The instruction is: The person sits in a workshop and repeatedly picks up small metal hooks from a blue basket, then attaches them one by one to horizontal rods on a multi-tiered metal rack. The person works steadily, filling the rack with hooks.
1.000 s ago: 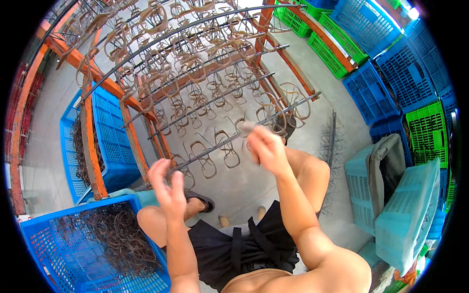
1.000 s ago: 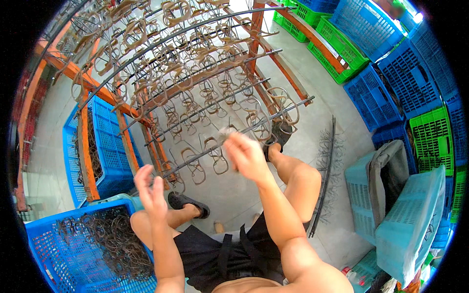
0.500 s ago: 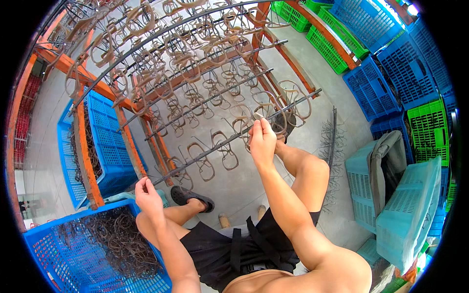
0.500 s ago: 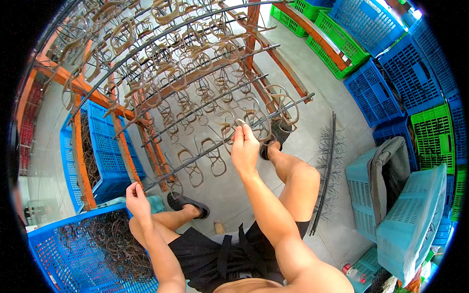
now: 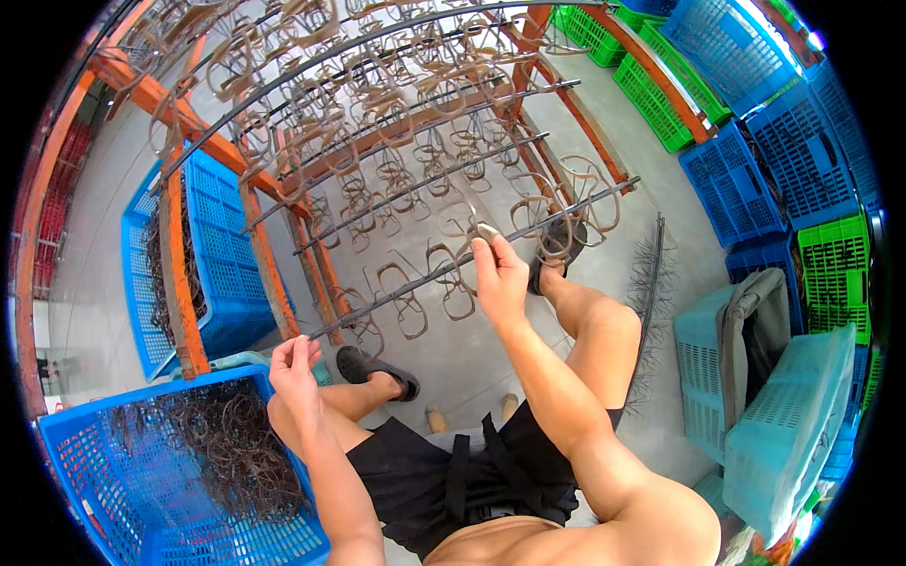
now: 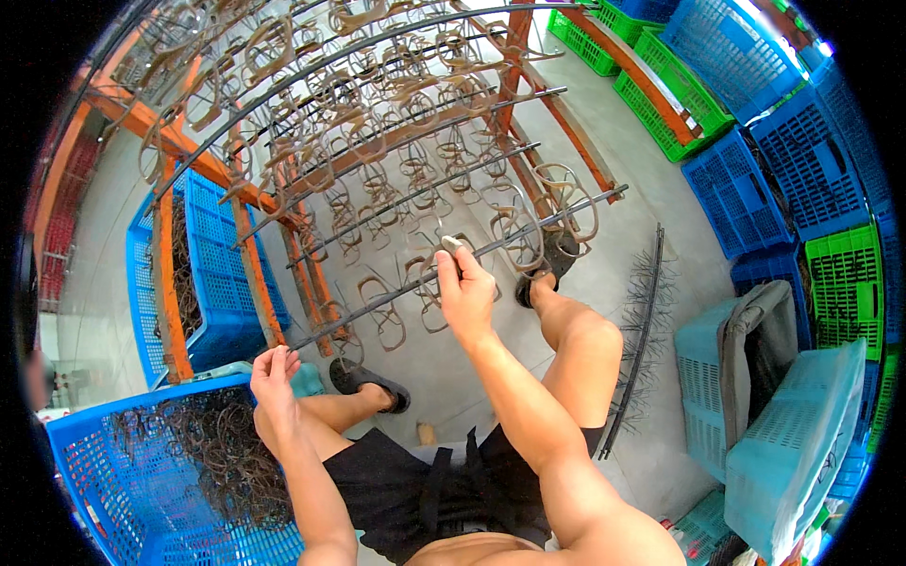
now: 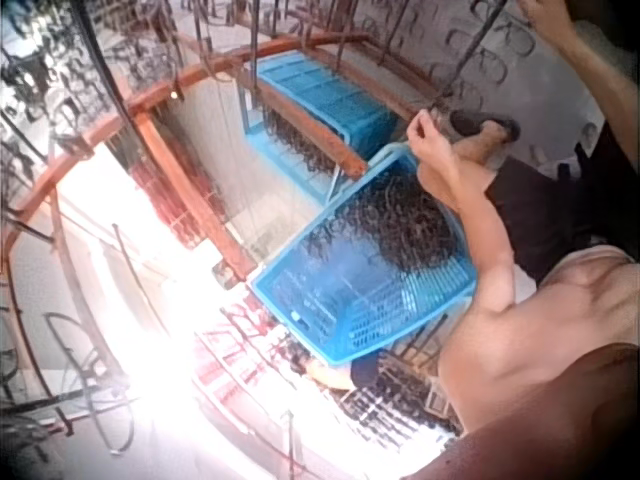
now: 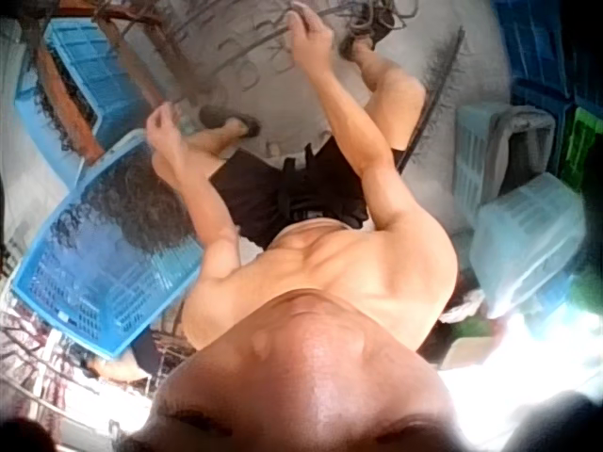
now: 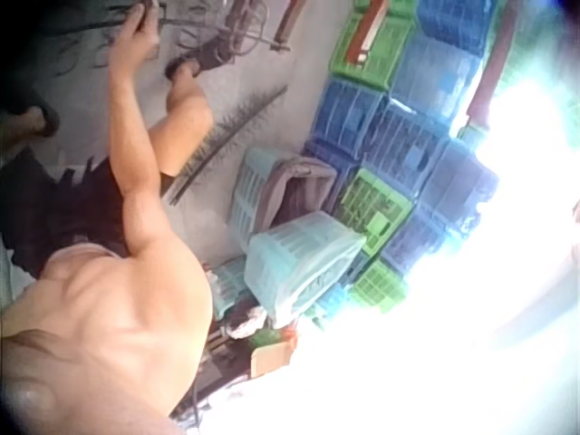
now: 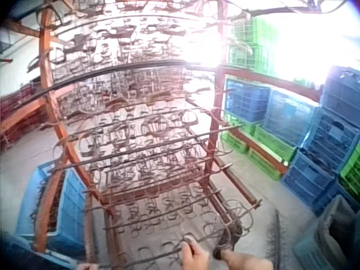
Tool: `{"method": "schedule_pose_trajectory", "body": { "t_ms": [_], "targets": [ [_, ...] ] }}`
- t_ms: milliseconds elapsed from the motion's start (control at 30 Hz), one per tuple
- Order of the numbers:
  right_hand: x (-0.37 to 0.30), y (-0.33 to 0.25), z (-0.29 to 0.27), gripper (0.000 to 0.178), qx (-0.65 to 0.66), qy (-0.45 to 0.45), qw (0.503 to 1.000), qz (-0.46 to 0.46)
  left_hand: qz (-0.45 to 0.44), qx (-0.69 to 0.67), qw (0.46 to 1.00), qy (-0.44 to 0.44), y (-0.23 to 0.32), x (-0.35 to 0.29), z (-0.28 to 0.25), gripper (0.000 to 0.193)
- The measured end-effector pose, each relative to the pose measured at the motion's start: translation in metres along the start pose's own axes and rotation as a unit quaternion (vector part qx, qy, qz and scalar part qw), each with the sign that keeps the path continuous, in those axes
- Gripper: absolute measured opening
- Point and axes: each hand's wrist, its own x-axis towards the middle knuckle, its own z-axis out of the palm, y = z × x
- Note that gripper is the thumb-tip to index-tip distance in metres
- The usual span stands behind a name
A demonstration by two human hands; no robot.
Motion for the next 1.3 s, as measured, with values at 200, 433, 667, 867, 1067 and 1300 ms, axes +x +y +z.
{"method": "schedule_pose_trajectory", "body": {
  "t_ms": [200,433,667,867,1067,1300],
  "targets": [
    [0.017,-0.011,-0.013,0.017,-0.115,-0.024,0.993,0.007,-0.006,-0.001,0.999,-0.039,0.013,-0.008,-0.019,0.022],
    [0.011,-0.004,-0.013,0.018,-0.060,-0.036,0.995,0.074,0.130,0.316,0.903,0.260,-0.023,-0.012,-0.183,0.025],
    [0.008,-0.006,-0.005,0.022,-0.073,-0.011,0.995,0.064,-0.118,0.613,0.768,0.146,-0.103,-0.003,-0.211,0.035],
    [0.024,-0.021,-0.020,0.017,0.047,-0.041,0.985,0.160,-0.078,0.639,0.762,0.076,-0.099,-0.004,-0.213,0.030],
    [0.015,-0.018,-0.019,0.022,-0.122,-0.106,0.983,0.085,-0.241,0.588,0.772,0.002,-0.121,-0.027,-0.267,0.033],
    [-0.001,-0.033,-0.018,0.041,-0.545,-0.044,0.809,-0.214,-0.047,0.243,0.923,0.293,-0.049,-0.066,-0.274,0.024]
  ]
}}
